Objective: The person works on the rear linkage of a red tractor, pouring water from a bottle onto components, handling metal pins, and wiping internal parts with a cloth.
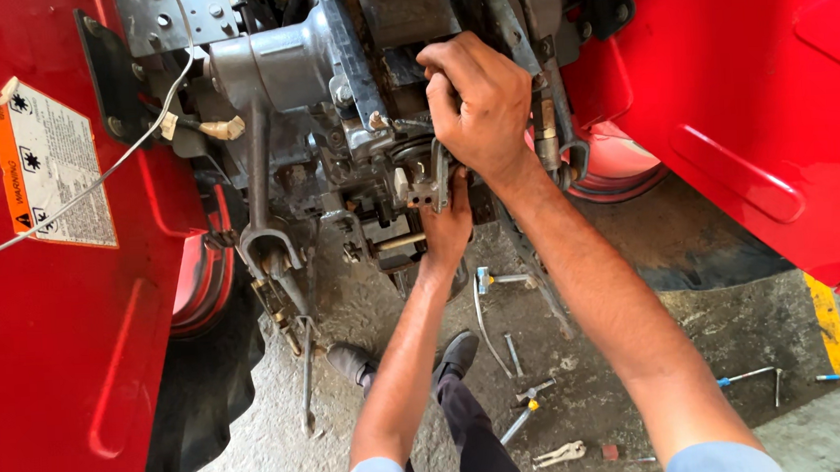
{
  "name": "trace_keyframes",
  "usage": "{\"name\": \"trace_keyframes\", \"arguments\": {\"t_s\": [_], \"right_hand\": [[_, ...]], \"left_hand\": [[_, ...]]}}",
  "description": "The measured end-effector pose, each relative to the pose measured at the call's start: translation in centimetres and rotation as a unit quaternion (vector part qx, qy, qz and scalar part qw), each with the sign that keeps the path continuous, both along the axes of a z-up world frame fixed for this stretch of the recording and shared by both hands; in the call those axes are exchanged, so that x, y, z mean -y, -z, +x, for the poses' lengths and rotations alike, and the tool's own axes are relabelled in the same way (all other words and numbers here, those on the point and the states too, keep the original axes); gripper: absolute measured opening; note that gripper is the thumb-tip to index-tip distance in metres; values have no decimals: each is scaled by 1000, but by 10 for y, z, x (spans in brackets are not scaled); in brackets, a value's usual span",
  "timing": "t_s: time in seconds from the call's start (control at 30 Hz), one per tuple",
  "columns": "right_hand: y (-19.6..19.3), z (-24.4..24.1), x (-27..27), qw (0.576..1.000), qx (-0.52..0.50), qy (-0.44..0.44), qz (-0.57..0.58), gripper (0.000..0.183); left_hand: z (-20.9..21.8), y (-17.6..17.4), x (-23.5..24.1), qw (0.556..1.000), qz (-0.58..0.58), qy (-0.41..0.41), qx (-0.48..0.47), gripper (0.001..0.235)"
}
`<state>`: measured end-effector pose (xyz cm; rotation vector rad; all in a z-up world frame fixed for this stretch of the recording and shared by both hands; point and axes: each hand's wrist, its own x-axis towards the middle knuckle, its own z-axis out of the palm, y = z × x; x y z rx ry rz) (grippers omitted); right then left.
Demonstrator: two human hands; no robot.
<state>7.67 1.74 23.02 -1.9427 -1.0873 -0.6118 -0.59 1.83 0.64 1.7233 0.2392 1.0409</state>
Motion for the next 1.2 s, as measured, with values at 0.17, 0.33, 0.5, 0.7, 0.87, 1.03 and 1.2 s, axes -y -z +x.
{"name": "trace_keyframes", "arguments": {"t_s": [0.17, 0.33, 0.5, 0.7, 0.87, 1.03, 1.2], "right_hand": [[-1, 1, 0, 1000, 12, 4, 9, 16], [1, 3, 1, 1000, 22, 5, 2, 15], [1, 0, 1, 1000, 25, 4, -2, 15], [0, -1, 2, 1000, 28, -2, -3, 16], [2, 3, 3, 1000, 24, -10, -4, 18], [-1, 3, 4, 999, 30, -8, -7, 19], [0, 3, 3, 999, 10, -7, -35, 16]], "left_hand": [[34, 51, 5, 798, -565, 153, -144, 19], [18, 41, 10, 869, -449, 113, -176, 29], [9, 7, 10, 866, -480, 88, -107, 22], [12, 20, 12, 847, -514, 110, -85, 28], [37, 71, 16, 847, -499, 93, -159, 31], [16, 109, 22, 895, -413, 85, -148, 19], [47, 149, 16, 934, 61, 22, -350, 20]]}}
